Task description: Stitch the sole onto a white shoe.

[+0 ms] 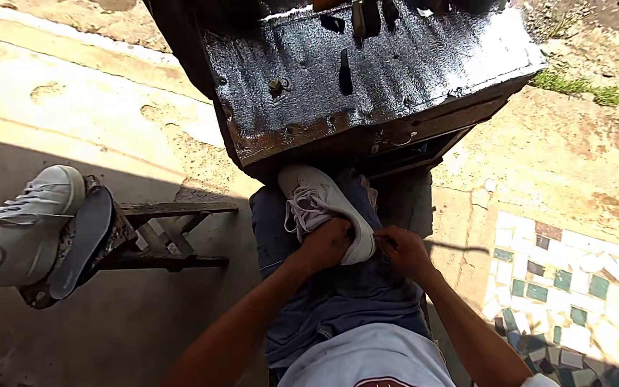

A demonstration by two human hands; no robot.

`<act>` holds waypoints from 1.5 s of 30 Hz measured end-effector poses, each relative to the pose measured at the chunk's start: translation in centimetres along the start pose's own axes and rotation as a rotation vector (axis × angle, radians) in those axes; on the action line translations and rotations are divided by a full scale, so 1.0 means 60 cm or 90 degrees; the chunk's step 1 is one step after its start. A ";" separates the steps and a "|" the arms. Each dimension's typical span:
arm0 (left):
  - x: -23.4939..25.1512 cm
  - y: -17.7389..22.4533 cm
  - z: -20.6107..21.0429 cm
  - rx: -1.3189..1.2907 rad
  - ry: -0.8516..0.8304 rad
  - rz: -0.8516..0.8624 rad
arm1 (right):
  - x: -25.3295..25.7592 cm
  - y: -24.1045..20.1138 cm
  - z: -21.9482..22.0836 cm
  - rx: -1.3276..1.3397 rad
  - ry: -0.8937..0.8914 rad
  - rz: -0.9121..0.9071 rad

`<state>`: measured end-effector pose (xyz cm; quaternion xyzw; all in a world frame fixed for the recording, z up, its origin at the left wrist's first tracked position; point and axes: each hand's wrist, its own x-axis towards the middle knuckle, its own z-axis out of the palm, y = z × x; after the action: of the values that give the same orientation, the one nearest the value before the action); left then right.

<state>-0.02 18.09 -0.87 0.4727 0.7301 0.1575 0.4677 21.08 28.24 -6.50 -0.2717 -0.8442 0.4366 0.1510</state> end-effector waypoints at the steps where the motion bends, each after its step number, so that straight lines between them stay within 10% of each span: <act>1: 0.001 -0.002 0.000 0.001 0.001 0.006 | 0.001 -0.004 -0.002 -0.026 0.005 -0.004; 7: 0.007 0.004 0.001 0.017 -0.021 0.024 | 0.015 0.012 -0.014 -0.140 0.080 0.082; 15: 0.002 -0.006 -0.001 0.017 -0.020 0.017 | -0.014 0.023 -0.066 0.921 -0.019 0.185; 22: 0.000 0.003 0.002 0.030 -0.012 -0.007 | 0.008 0.030 -0.022 0.098 -0.038 0.211; 28: -0.020 0.000 0.028 -0.015 0.088 -0.055 | -0.022 0.100 -0.031 0.268 -0.117 0.035; 37: -0.082 0.039 0.063 -0.056 0.241 -0.061 | -0.310 0.345 -0.204 -0.007 0.073 0.457; 45: -0.135 0.088 0.084 -0.122 0.310 0.070 | -0.335 0.307 -0.227 -0.102 0.316 0.542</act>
<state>7.97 12.85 4.41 0.4133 0.7762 0.3600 0.3117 50.03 33.93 -14.13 -0.6985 -0.6280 0.3157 0.1343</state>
